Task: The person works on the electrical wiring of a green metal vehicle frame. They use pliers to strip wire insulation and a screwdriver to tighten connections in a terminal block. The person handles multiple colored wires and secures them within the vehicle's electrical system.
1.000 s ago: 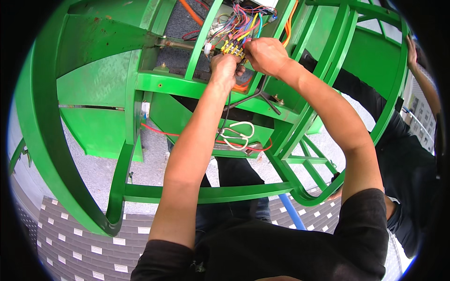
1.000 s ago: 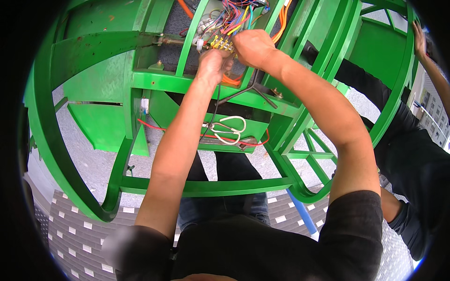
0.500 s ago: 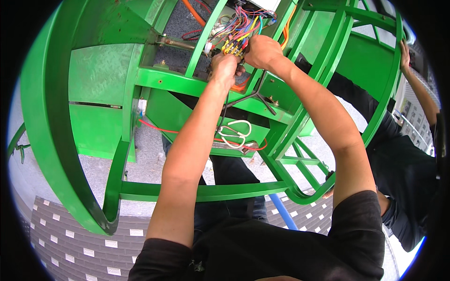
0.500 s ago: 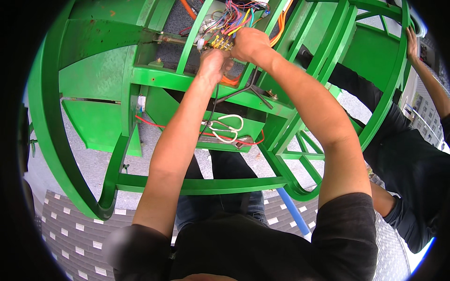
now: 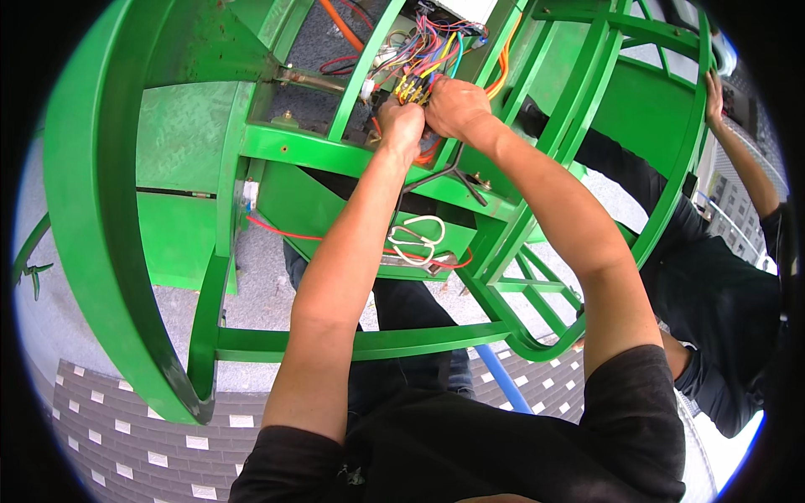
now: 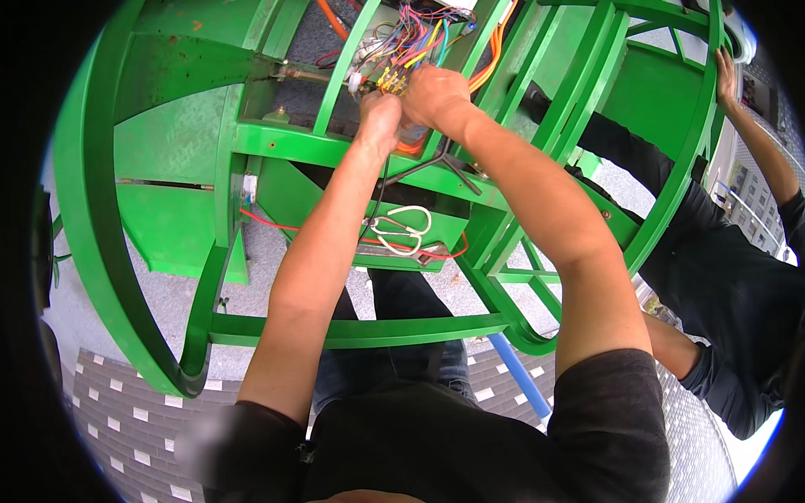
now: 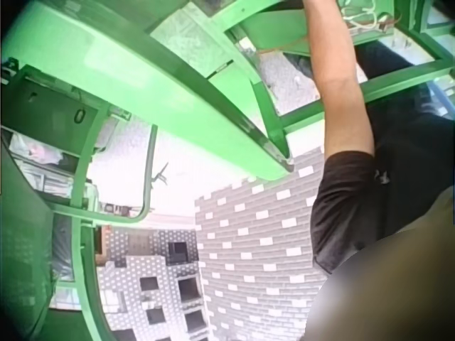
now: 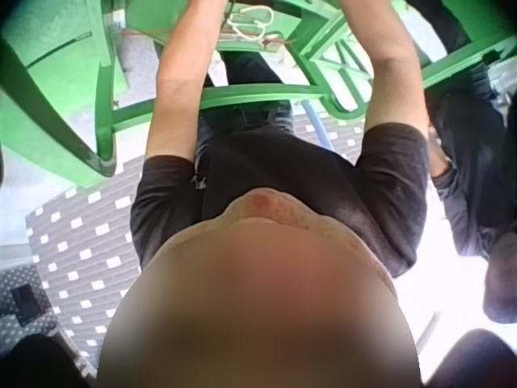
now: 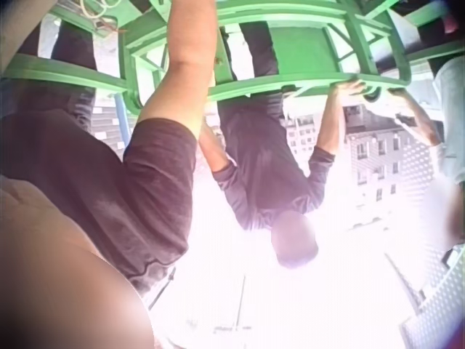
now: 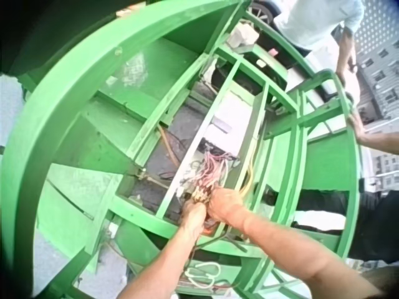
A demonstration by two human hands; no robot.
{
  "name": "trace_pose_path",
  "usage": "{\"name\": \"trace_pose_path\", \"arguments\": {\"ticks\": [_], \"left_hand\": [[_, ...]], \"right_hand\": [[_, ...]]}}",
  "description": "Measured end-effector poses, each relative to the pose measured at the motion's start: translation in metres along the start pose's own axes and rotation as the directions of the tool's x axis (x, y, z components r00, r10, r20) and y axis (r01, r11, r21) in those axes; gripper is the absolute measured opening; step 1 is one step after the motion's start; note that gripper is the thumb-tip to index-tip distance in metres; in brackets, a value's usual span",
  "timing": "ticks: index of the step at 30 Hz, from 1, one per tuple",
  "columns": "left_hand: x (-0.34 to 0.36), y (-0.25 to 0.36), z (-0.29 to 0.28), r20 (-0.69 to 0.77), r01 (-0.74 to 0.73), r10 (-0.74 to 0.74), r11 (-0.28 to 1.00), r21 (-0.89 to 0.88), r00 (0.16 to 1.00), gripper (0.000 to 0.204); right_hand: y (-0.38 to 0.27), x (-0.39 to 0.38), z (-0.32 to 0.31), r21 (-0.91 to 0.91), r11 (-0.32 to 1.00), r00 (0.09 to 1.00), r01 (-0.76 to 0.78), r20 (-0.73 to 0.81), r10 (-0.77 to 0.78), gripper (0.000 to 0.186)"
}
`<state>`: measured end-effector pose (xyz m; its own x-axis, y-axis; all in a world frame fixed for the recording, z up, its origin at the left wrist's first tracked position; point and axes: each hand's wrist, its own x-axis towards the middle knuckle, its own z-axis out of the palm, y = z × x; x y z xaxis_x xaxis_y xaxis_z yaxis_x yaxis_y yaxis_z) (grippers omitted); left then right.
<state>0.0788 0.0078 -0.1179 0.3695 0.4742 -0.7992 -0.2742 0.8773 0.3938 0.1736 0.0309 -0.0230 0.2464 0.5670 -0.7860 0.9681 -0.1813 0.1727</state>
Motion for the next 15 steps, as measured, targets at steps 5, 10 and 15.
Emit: {"name": "trace_pose_path", "arguments": {"ticks": [5, 10, 15], "left_hand": [[0.0, -0.001, 0.0, 0.017, 0.011, -0.011, 1.0, -0.007, 1.0, 0.031], [-0.004, 0.004, -0.002, 0.061, 0.07, -0.072, 0.997, 0.026, 0.996, 0.029], [-0.009, 0.008, -0.004, 0.061, 0.05, -0.057, 0.992, 0.114, 0.996, 0.018]], "right_hand": [[0.0, 0.005, 0.007, 0.011, 1.0, 0.99, -0.021, 0.139, 0.019, 0.046], [0.004, 0.002, 0.006, -0.072, 0.996, 0.997, 0.05, 0.065, -0.046, 0.03], [0.007, -0.005, 0.016, -0.331, 0.923, 0.975, 0.196, -0.029, -0.218, 0.032]]}}
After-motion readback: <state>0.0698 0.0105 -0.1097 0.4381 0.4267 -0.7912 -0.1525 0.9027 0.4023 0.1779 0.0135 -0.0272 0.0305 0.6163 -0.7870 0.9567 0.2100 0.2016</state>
